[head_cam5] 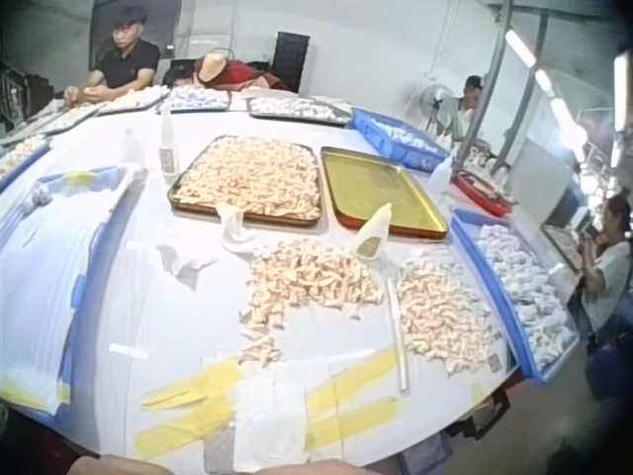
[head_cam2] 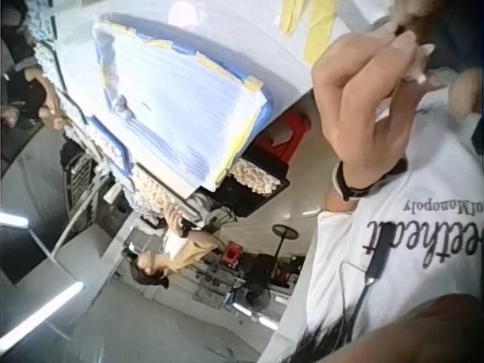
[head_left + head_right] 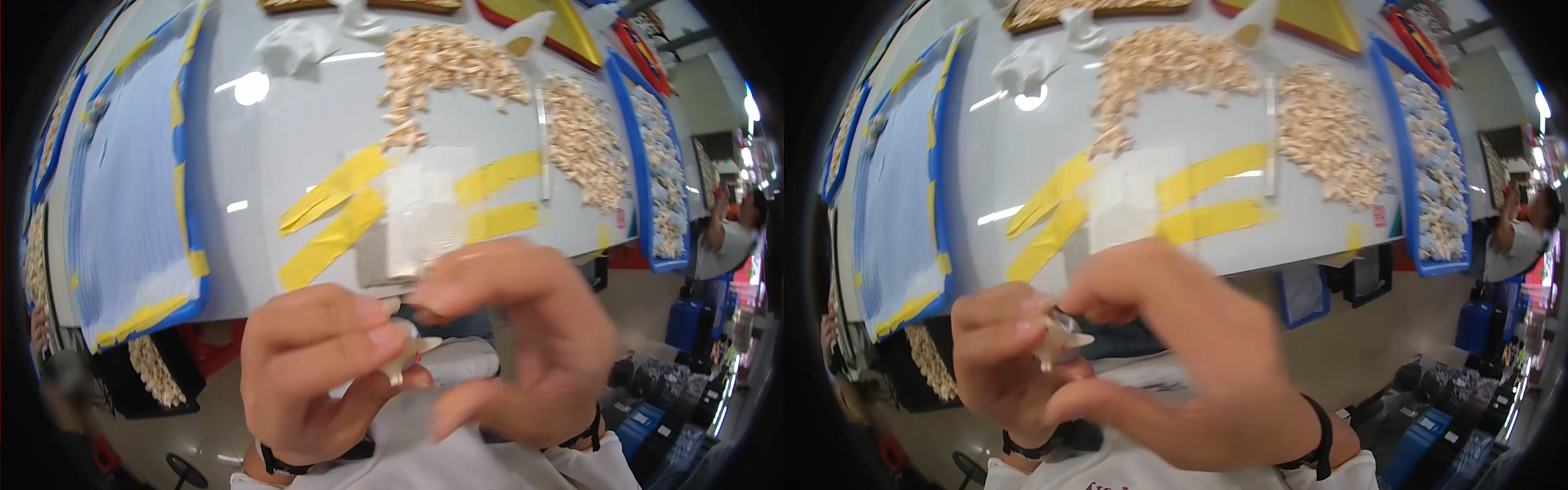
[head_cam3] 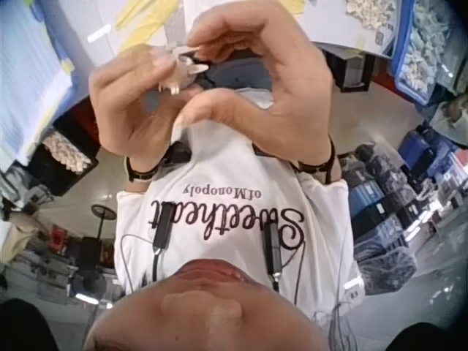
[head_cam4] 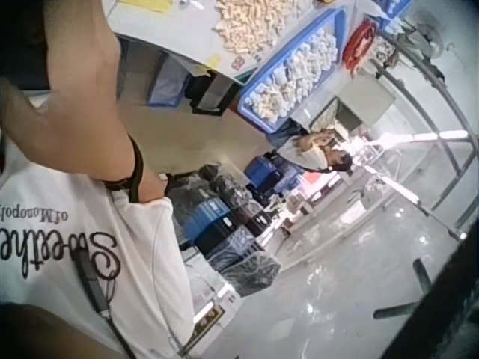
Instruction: The person assembles small decorative figures by hand, picking up small white petal-like pieces and attaching them to a central figurine head. They repeatedly dip the pieces into a small container of liquid adhesive before placing them onto the figurine, working one piece at a time.
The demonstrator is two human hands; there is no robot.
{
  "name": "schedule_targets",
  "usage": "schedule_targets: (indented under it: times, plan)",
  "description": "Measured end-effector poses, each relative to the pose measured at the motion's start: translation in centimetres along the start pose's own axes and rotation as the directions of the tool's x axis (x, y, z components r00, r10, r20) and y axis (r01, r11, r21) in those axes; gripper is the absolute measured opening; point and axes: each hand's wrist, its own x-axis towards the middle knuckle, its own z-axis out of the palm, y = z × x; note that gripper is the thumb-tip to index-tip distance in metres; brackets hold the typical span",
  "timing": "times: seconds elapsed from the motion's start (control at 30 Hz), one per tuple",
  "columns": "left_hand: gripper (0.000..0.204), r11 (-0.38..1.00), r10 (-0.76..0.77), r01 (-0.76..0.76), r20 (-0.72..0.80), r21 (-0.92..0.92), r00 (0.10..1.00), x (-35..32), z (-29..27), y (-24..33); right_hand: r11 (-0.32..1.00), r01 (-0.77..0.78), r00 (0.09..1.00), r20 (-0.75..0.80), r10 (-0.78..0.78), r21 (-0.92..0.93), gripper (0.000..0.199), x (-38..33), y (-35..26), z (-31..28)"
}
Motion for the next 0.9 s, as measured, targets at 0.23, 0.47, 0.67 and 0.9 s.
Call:
schedule_targets:
  times: [0.23,0.47,0.67,0.9]
  plan:
    - [0.04,0.883,0.037,-0.072,0.085,0.464,0.996,0.5,-0.5,2.4,0.931,-0.204,0.842,-0.539,0.009,-0.304,0.024,-1.3,-0.6,-8.3]
    - [0.027,0.792,-0.039,-0.101,0.214,0.602,0.976,2.1,-5.9,2.7,0.324,-0.508,0.861,-0.488,0.145,-0.798,0.024,-5.1,4.6,-23.9]
    - [0.029,0.779,-0.112,0.025,0.1,0.627,0.989,1.6,-12.8,1.8,0.293,-0.417,0.895,-0.445,-0.035,-0.861,0.024,-4.0,3.1,-22.2]
    - [0.025,0.467,-0.255,-0.144,0.289,0.873,0.923,7.5,-19.8,3.2,0.528,-0.334,0.941,-0.312,0.133,-0.781,0.017,0.5,5.3,-17.3]
